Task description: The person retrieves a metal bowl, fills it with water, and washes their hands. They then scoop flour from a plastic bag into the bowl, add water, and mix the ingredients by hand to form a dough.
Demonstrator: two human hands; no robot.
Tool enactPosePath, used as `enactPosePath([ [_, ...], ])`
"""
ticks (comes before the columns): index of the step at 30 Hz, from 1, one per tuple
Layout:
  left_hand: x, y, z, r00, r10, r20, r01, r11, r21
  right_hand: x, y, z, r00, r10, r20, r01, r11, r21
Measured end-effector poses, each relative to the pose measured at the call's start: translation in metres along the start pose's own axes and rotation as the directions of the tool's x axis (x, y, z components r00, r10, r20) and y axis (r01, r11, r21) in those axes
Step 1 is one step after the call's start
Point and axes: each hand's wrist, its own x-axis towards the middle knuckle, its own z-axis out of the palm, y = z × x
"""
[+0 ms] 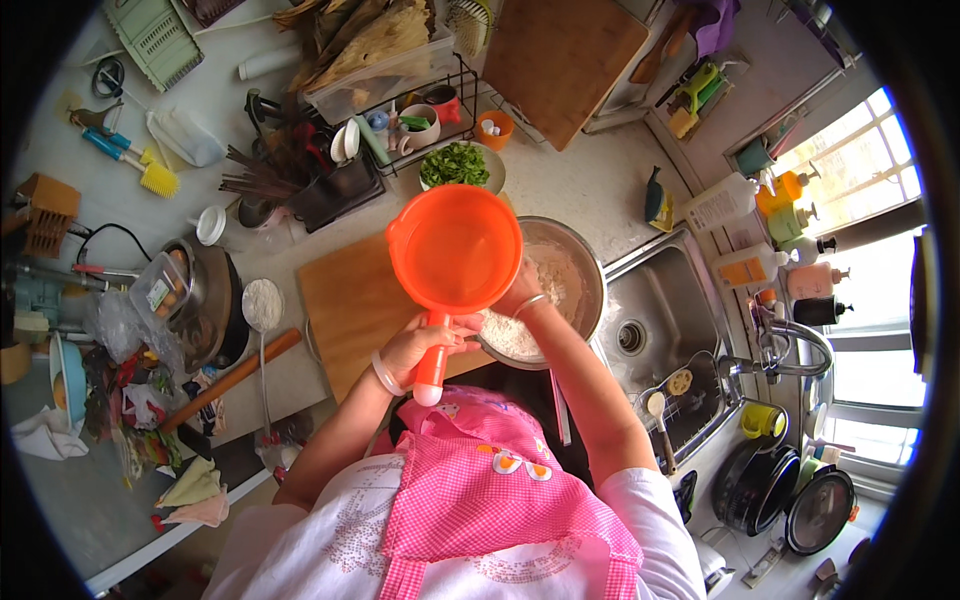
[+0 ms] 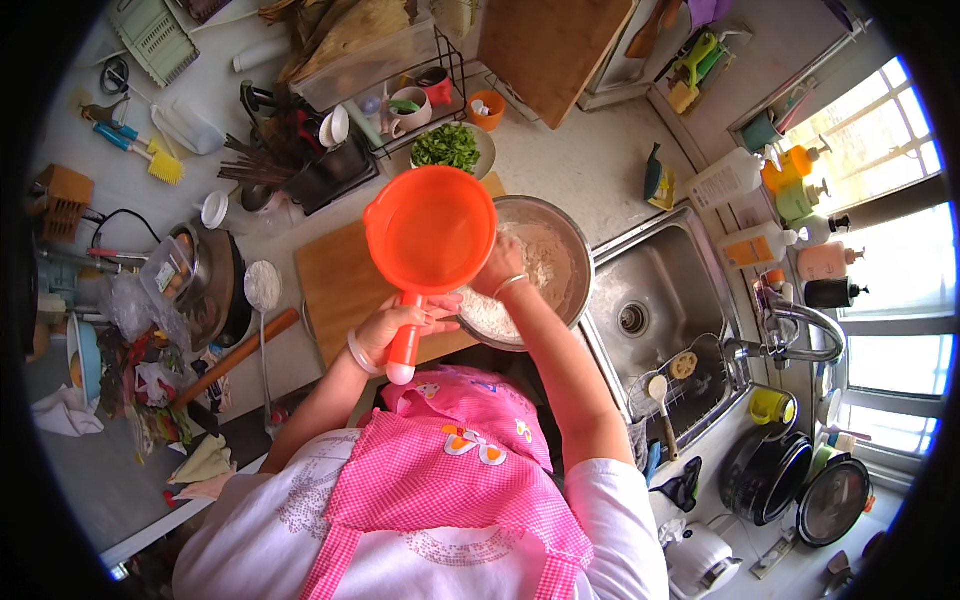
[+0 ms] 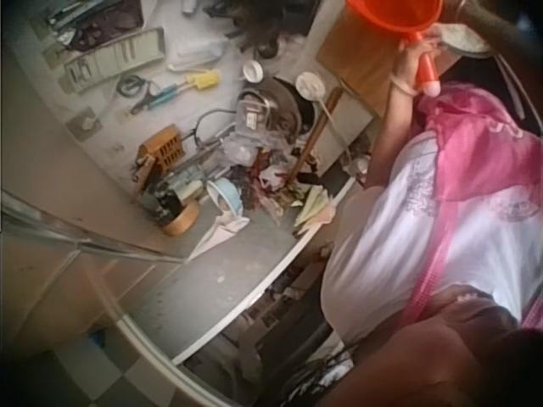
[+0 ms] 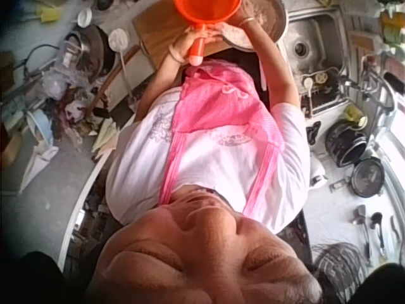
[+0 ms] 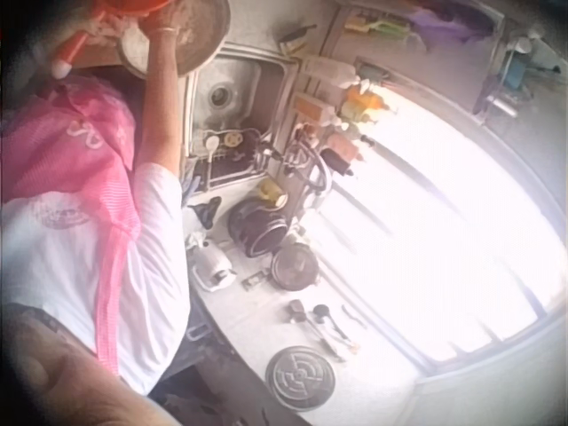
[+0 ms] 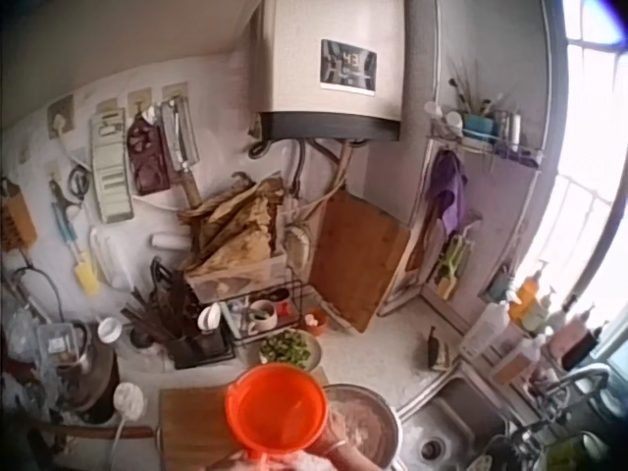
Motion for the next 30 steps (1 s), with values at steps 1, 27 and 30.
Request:
enactPosePath([
  [1, 0.000, -0.001, -0.003, 1.000, 0.011, -0.018, -0.011, 1.000, 0.009, -0.007, -0.014, 0.002, 0.995, -0.096, 0.020, 0.097, 0.994, -0.049],
  [27, 0.003, -0.019, -0.024, 0.999, 0.018, -0.028, -0.015, 0.994, 0.112, -0.063, 0.005, -0.012, 0.888, 0.325, 0.325, -0.347, 0.938, 0.011],
  [30, 0.010, -0.014, -0.008, 1.000, -0.020, 0.007, 0.019, 0.989, 0.148, -0.044, 0.033, 0.076, 0.916, 0.400, -0.020, -0.348, 0.820, 0.454],
])
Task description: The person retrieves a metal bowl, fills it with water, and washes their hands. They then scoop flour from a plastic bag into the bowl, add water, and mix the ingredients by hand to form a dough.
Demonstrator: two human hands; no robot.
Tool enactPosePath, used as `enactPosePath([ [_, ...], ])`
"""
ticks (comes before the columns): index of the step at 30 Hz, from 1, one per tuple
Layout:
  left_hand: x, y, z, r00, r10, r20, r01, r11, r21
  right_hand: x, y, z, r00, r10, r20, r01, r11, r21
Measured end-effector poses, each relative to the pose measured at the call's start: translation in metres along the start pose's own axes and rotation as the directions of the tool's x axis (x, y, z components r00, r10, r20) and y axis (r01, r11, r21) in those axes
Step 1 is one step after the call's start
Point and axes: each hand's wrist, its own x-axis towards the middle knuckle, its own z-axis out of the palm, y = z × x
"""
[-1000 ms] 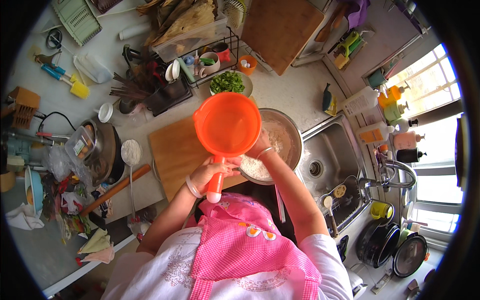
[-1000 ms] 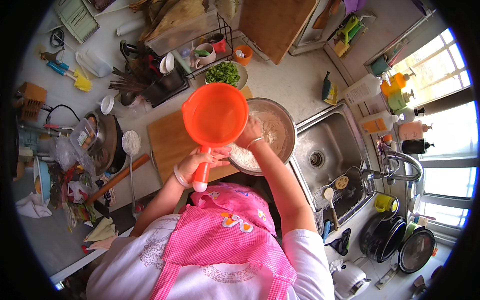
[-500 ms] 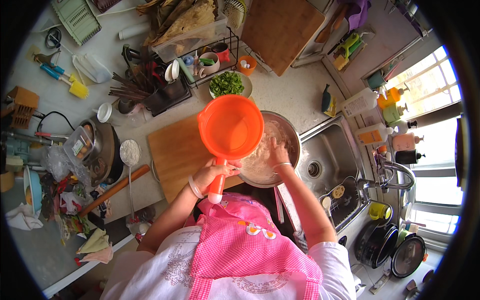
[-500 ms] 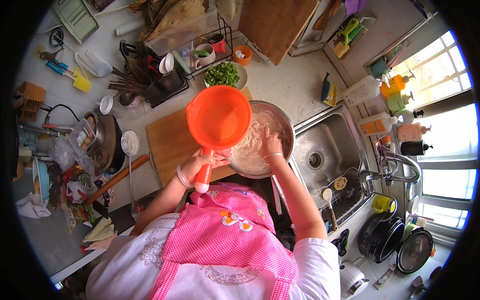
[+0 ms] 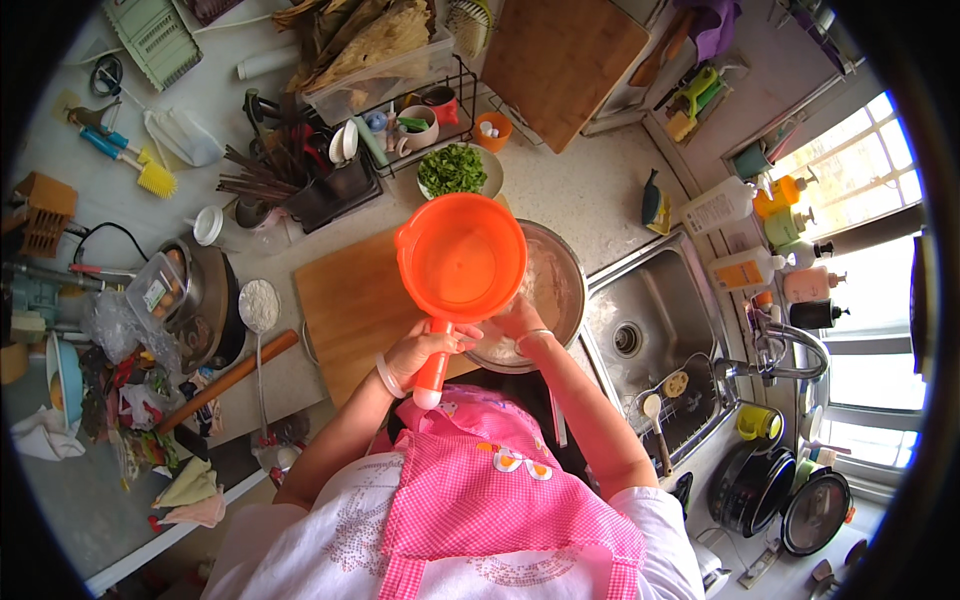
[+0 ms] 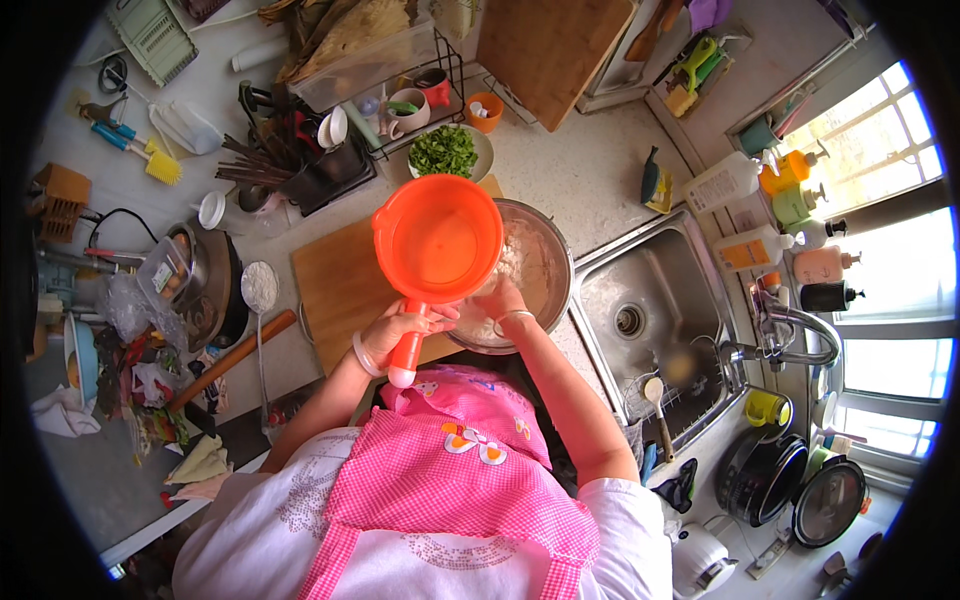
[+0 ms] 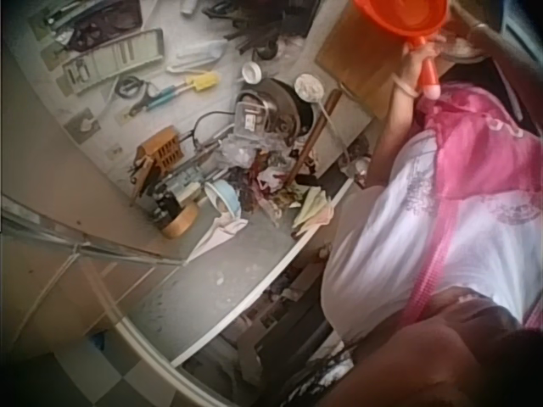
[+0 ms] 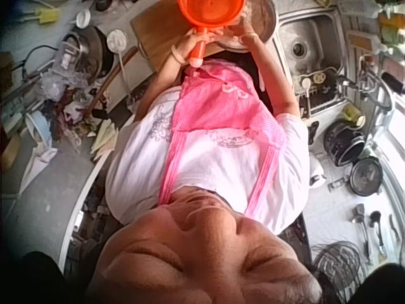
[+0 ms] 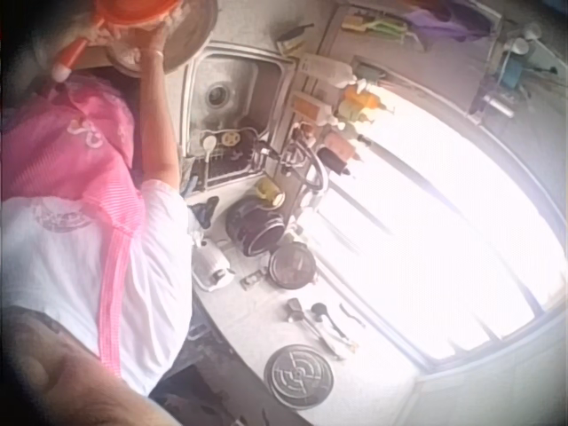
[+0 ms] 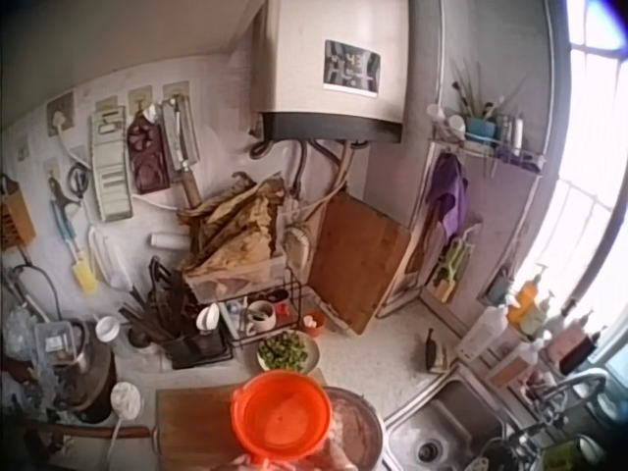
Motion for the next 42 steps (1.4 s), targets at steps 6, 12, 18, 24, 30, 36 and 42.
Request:
enactPosePath([
  [6, -0.020, 0.020, -0.009, 0.997, -0.070, -0.033, 0.070, 0.997, 0.017, -0.025, -0.077, -0.031, 0.942, -0.334, 0.024, 0.335, 0.942, -0.026],
  [12, -0.036, 0.050, -0.015, 0.978, -0.184, -0.102, 0.200, 0.962, 0.184, -0.030, -0.050, -0.048, 0.841, -0.400, 0.363, 0.539, 0.676, -0.503],
  [18, -0.042, 0.060, -0.018, 0.970, -0.187, -0.156, 0.232, 0.908, 0.349, -0.040, -0.038, -0.058, 0.967, -0.204, 0.153, 0.249, 0.884, -0.396],
  [24, -0.044, 0.064, -0.019, 0.964, -0.208, -0.165, 0.257, 0.883, 0.393, -0.048, -0.042, -0.064, 0.987, -0.145, 0.074, 0.161, 0.920, -0.357],
  [30, -0.041, 0.070, -0.023, 0.967, -0.202, -0.156, 0.251, 0.862, 0.441, -0.058, -0.055, -0.081, 0.985, -0.168, -0.025, 0.153, 0.940, -0.305],
  [36, -0.038, 0.085, -0.022, 0.966, -0.226, -0.129, 0.260, 0.856, 0.448, -0.068, -0.057, -0.092, 0.978, -0.187, -0.090, 0.162, 0.959, -0.231],
  [42, -0.030, 0.100, -0.011, 0.955, -0.273, -0.114, 0.295, 0.846, 0.444, -0.074, -0.058, -0.090, 0.976, -0.191, -0.107, 0.166, 0.963, -0.211],
])
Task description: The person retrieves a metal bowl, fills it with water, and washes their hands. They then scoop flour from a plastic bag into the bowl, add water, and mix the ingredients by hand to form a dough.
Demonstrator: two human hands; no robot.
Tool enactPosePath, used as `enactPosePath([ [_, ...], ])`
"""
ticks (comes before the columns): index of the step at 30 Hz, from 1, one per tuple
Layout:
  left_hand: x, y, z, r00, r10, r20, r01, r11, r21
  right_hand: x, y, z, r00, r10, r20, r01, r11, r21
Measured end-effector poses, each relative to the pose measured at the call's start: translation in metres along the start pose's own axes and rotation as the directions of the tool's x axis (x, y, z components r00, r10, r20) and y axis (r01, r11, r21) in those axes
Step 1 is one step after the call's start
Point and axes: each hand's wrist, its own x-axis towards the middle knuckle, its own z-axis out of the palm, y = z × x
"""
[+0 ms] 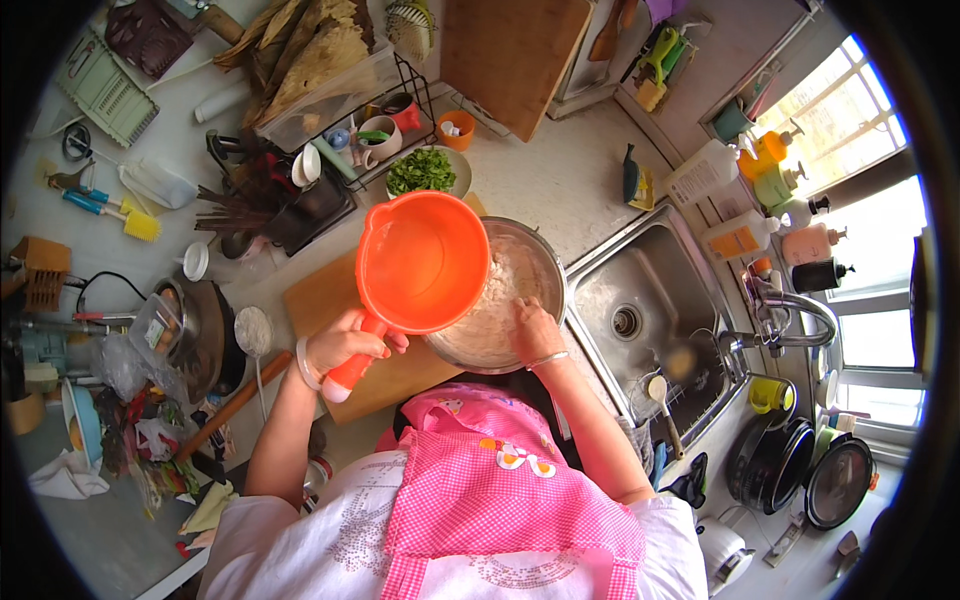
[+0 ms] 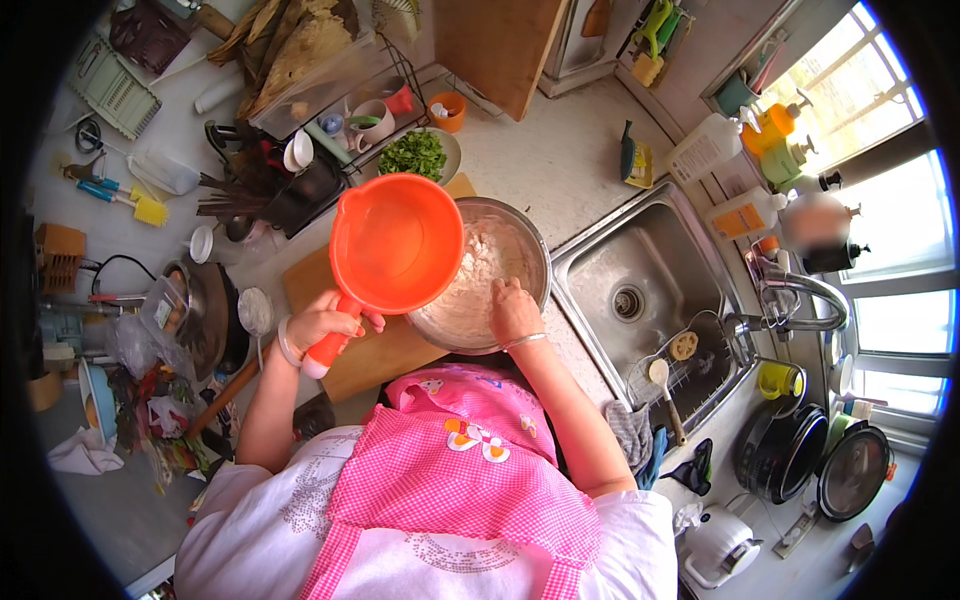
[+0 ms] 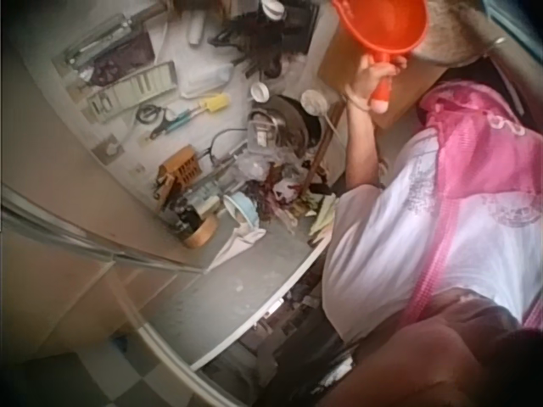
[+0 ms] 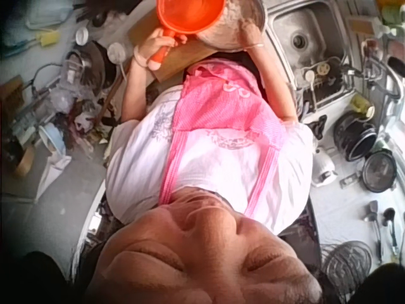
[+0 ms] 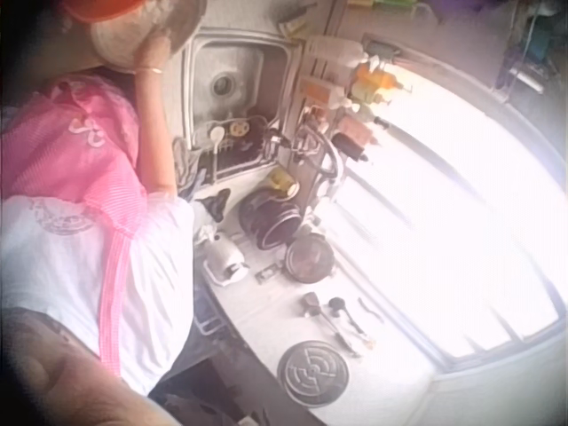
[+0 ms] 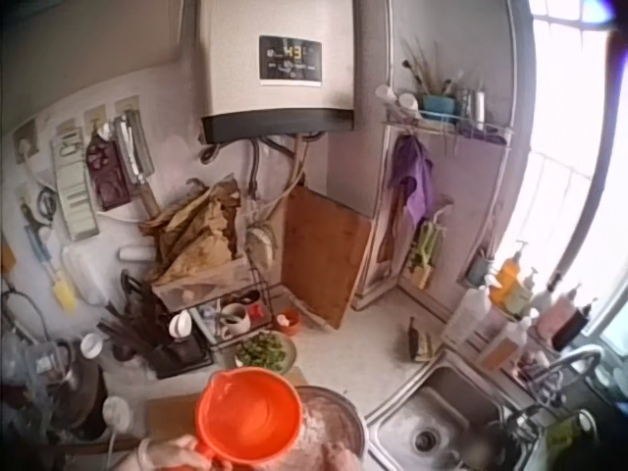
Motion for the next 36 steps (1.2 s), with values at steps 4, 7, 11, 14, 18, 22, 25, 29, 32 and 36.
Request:
enactPosePath([
  [4, 0.005, -0.008, -0.008, 1.000, 0.014, 0.008, -0.014, 1.000, 0.024, 0.001, 0.001, 0.000, 1.000, 0.006, 0.000, -0.006, 1.000, -0.017],
  [7, 0.005, 0.001, 0.000, 1.000, -0.026, 0.017, 0.026, 0.999, -0.020, 0.000, -0.002, -0.005, 1.000, 0.014, 0.002, -0.014, 0.999, -0.029],
  [11, 0.010, 0.005, 0.010, 0.996, -0.033, 0.081, 0.041, 0.993, -0.111, -0.013, -0.017, -0.008, 0.997, -0.024, 0.071, 0.027, 0.998, -0.049],
  [14, 0.019, 0.005, 0.017, 0.991, -0.005, 0.134, 0.031, 0.981, -0.194, -0.024, -0.023, -0.001, 0.989, -0.070, 0.133, 0.085, 0.990, -0.113],
  [18, 0.045, 0.011, 0.042, 0.980, 0.026, 0.199, 0.041, 0.946, -0.322, -0.031, -0.031, -0.001, 0.984, -0.117, 0.135, 0.130, 0.987, -0.090],
  [22, 0.093, 0.023, 0.088, 0.962, 0.088, 0.259, 0.024, 0.916, -0.401, -0.030, -0.035, 0.008, 0.978, -0.146, 0.147, 0.172, 0.968, -0.181],
  [25, 0.132, 0.037, 0.136, 0.940, 0.133, 0.315, 0.042, 0.870, -0.492, -0.029, -0.002, 0.086, 0.956, -0.282, -0.085, 0.284, 0.803, 0.524],
  [29, 0.198, 0.037, 0.192, 0.936, 0.172, 0.308, 0.031, 0.831, -0.556, -0.027, -0.028, 0.075, 0.895, -0.402, -0.193, 0.426, 0.899, 0.103],
  [32, 0.252, 0.024, 0.227, 0.941, 0.187, 0.284, 0.027, 0.791, -0.611, -0.034, -0.027, 0.077, 0.952, -0.249, -0.180, 0.307, 0.747, 0.590],
  [36, 0.308, 0.001, 0.240, 0.963, 0.142, 0.230, 0.049, 0.744, -0.666, -0.037, -0.027, 0.055, 0.944, -0.278, -0.176, 0.301, 0.511, 0.805],
])
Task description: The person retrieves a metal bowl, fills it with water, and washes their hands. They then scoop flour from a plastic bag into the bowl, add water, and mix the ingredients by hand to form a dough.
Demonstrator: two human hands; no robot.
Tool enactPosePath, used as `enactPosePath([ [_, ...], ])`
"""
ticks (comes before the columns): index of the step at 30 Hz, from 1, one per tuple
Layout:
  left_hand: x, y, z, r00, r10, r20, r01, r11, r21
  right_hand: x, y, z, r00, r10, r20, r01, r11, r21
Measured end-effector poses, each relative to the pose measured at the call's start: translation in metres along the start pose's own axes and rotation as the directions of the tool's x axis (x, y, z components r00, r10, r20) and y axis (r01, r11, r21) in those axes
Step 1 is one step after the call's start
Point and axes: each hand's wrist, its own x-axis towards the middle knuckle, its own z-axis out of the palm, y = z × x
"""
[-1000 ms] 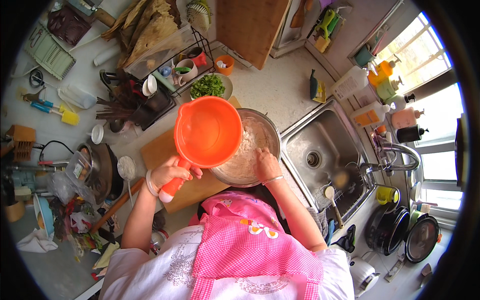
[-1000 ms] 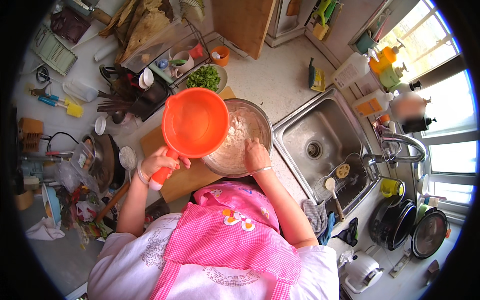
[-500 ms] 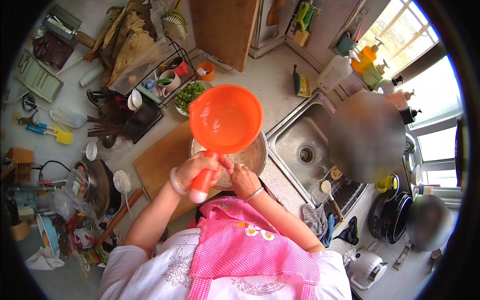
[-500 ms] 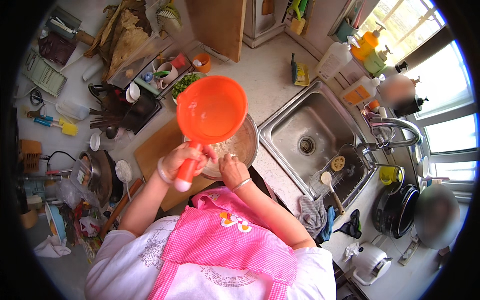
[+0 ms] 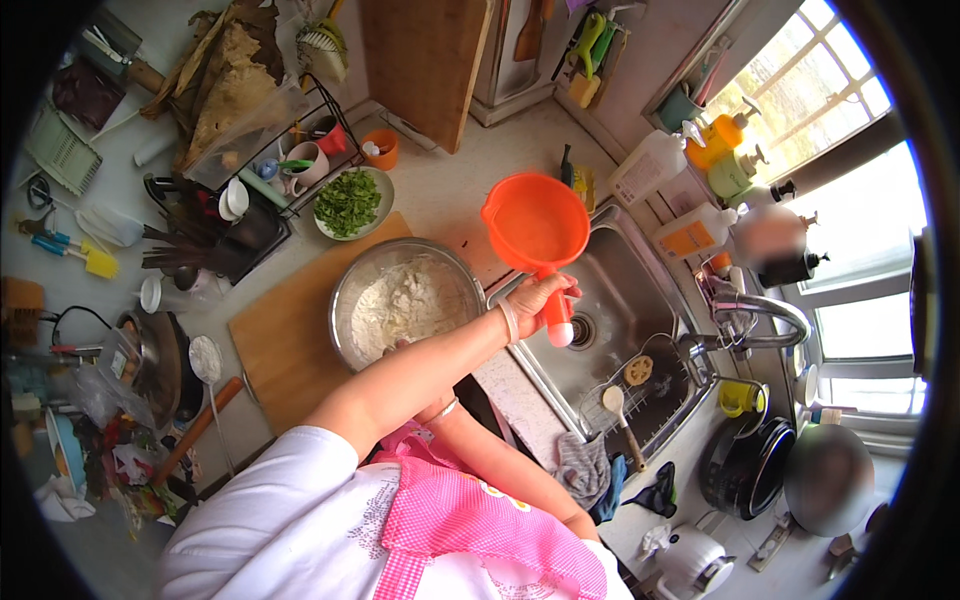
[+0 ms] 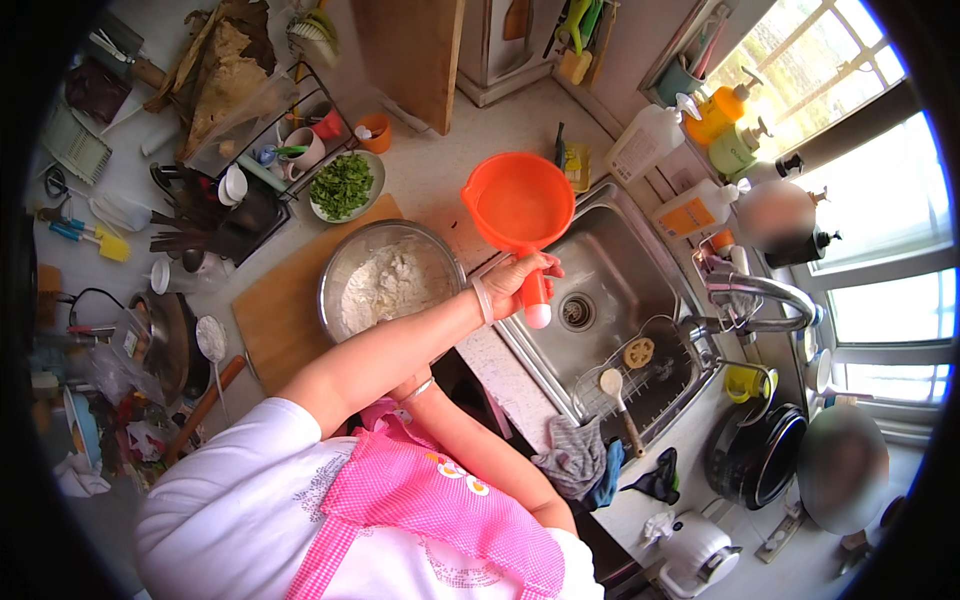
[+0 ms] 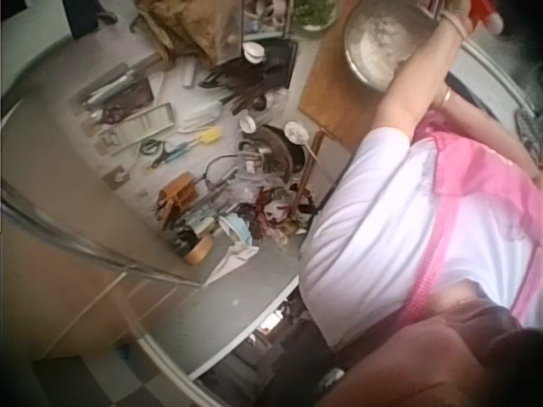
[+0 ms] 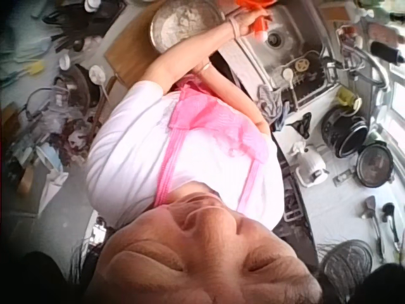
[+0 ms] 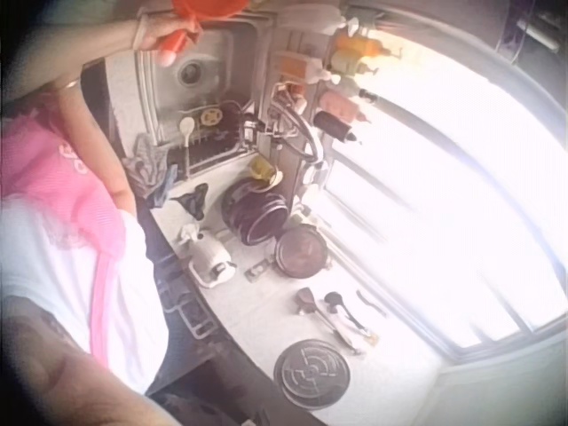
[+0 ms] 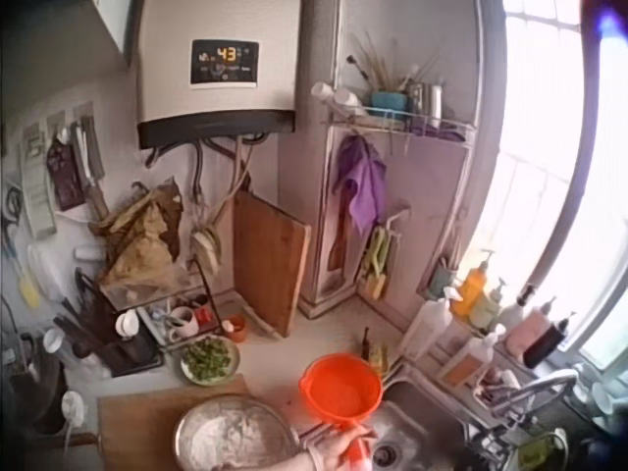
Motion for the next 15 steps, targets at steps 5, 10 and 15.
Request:
enactPosePath([
  [5, 0.047, -0.023, -0.028, 0.997, -0.024, -0.077, 0.022, 1.000, -0.017, -0.014, 0.023, -0.019, 0.985, 0.160, 0.066, -0.153, 0.982, -0.107],
  [10, 0.053, -0.025, -0.038, 0.981, -0.020, -0.195, 0.030, 0.999, 0.044, -0.025, 0.034, -0.020, 0.993, 0.119, 0.020, -0.116, 0.986, -0.123],
  [15, 0.052, -0.019, -0.046, 0.899, -0.069, -0.432, 0.116, 0.990, 0.083, -0.019, 0.033, -0.027, 0.963, 0.240, 0.121, -0.269, 0.869, 0.414],
])
